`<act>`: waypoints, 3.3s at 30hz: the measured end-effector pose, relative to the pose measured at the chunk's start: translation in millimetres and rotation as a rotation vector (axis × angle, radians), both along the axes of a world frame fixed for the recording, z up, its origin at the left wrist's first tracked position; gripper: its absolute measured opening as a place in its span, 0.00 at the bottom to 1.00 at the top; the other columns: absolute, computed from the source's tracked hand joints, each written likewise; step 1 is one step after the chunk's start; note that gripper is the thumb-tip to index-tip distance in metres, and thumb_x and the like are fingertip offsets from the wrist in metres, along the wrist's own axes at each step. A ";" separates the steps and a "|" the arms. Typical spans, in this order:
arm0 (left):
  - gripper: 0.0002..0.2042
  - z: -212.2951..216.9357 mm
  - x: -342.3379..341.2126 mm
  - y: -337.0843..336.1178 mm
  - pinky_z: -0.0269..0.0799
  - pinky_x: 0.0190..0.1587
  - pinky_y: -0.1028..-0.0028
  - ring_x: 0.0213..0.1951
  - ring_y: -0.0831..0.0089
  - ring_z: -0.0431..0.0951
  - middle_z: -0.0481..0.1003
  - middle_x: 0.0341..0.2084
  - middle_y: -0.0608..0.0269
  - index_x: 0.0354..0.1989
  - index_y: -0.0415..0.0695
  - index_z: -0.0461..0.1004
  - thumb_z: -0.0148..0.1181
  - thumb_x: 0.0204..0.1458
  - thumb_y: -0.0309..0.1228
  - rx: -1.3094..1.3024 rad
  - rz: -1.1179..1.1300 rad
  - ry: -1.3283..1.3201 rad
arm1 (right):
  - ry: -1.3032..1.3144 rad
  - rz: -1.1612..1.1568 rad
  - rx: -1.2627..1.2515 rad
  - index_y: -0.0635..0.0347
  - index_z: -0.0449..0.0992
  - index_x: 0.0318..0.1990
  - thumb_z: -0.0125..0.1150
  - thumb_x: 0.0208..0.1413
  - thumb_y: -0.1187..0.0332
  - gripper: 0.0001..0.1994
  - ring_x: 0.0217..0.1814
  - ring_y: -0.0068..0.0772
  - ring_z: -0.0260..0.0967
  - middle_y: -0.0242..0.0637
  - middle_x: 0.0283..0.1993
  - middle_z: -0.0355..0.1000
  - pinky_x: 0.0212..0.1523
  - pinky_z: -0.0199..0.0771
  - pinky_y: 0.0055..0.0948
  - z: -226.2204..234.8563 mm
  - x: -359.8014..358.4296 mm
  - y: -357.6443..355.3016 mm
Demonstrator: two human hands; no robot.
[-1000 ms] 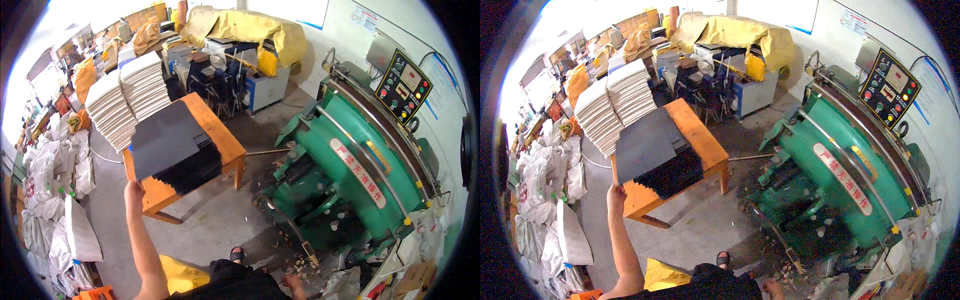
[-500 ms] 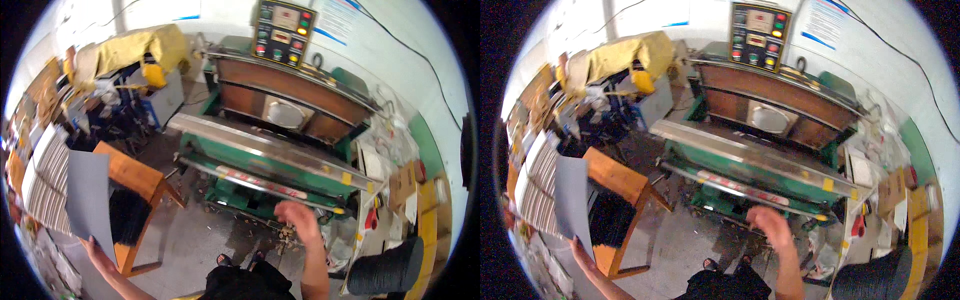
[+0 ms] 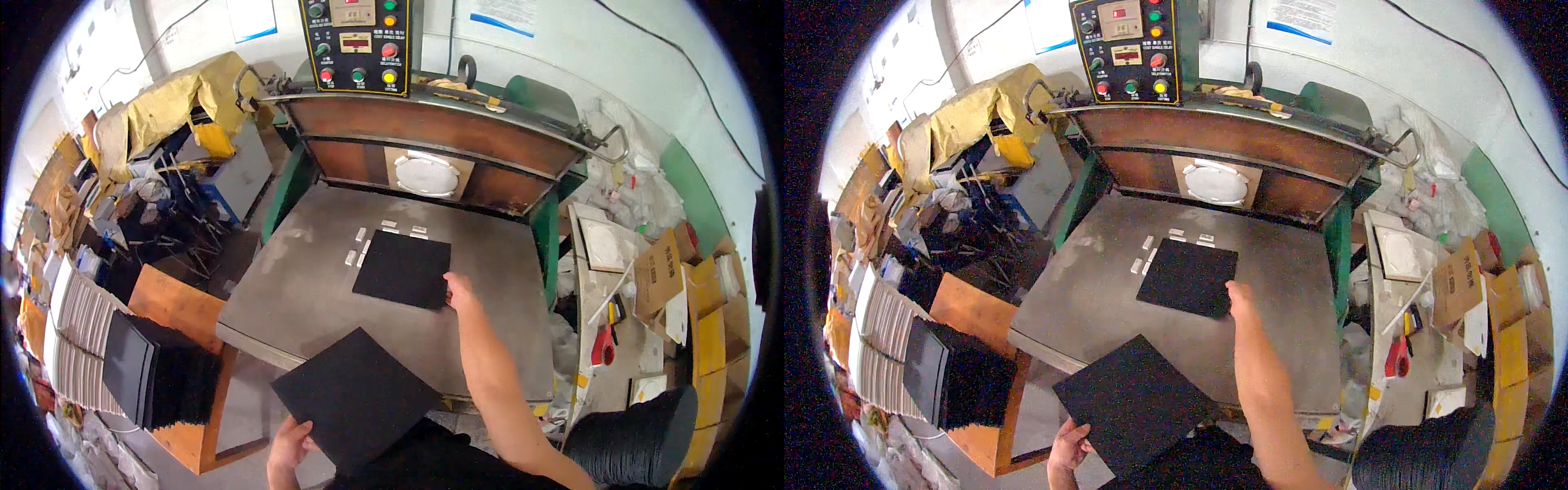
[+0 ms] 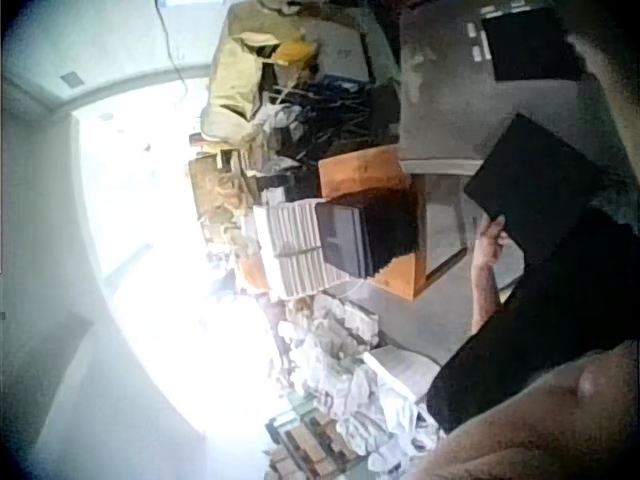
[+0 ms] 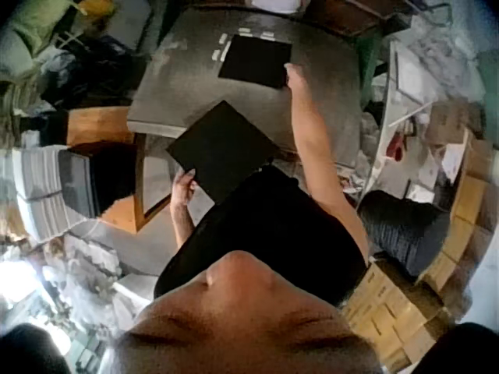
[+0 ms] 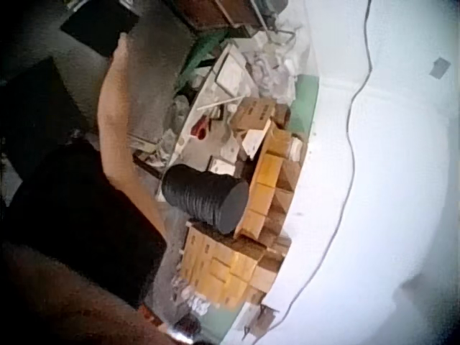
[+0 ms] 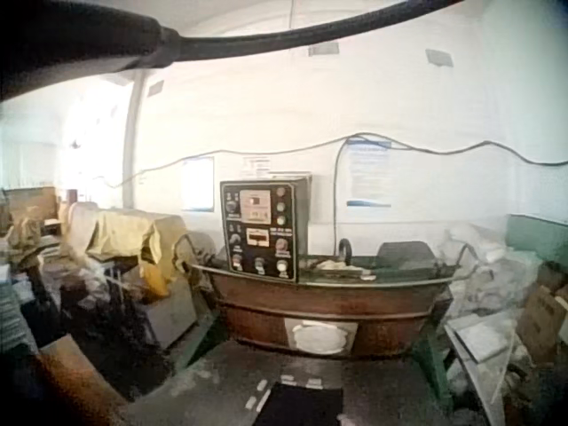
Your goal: The person places black square and circular sheets onto a metal press machine plate, allows the machine to press them, and then removes the processed sheets.
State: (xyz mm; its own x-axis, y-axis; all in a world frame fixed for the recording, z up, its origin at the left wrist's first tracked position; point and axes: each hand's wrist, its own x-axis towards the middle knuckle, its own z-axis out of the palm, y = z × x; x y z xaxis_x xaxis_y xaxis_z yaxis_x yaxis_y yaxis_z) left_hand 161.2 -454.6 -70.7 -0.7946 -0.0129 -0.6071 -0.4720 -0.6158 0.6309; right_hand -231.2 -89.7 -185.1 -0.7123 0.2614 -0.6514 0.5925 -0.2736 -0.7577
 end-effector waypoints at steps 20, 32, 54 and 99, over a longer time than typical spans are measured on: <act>0.18 -128.3 -323.9 194.8 0.74 0.54 0.48 0.46 0.45 0.74 0.61 0.52 0.39 0.57 0.31 0.55 0.46 0.60 0.23 0.097 0.140 -0.123 | 0.527 -0.115 -0.364 0.63 0.64 0.62 0.57 0.58 0.68 0.24 0.60 0.38 0.66 0.41 0.59 0.68 0.60 0.68 0.39 112.8 142.5 197.6; 0.28 -91.1 -347.6 266.9 0.58 0.64 0.57 0.60 0.52 0.66 0.72 0.50 0.50 0.55 0.39 0.68 0.65 0.44 0.38 -1.555 -0.365 0.702 | 0.358 -0.592 -0.025 0.65 0.67 0.59 0.57 0.53 0.74 0.23 0.52 0.39 0.72 0.42 0.54 0.72 0.54 0.72 0.36 109.0 331.0 177.1; 0.20 -5.0 -198.4 263.3 0.68 0.54 0.70 0.50 0.70 0.72 0.73 0.50 0.62 0.61 0.41 0.63 0.53 0.60 0.24 0.055 -1.160 0.434 | 0.302 -0.781 -0.001 0.65 0.70 0.55 0.52 0.64 0.67 0.16 0.39 0.28 0.72 0.34 0.39 0.75 0.46 0.70 0.28 115.5 490.6 73.8; 0.19 87.1 -85.9 458.2 0.78 0.44 0.66 0.38 0.65 0.80 0.76 0.41 0.50 0.57 0.38 0.65 0.54 0.61 0.35 0.386 -1.261 0.310 | -0.359 0.265 0.596 0.61 0.76 0.28 0.57 0.57 0.61 0.13 0.26 0.36 0.72 0.38 0.27 0.75 0.24 0.70 0.35 -268.2 820.8 195.5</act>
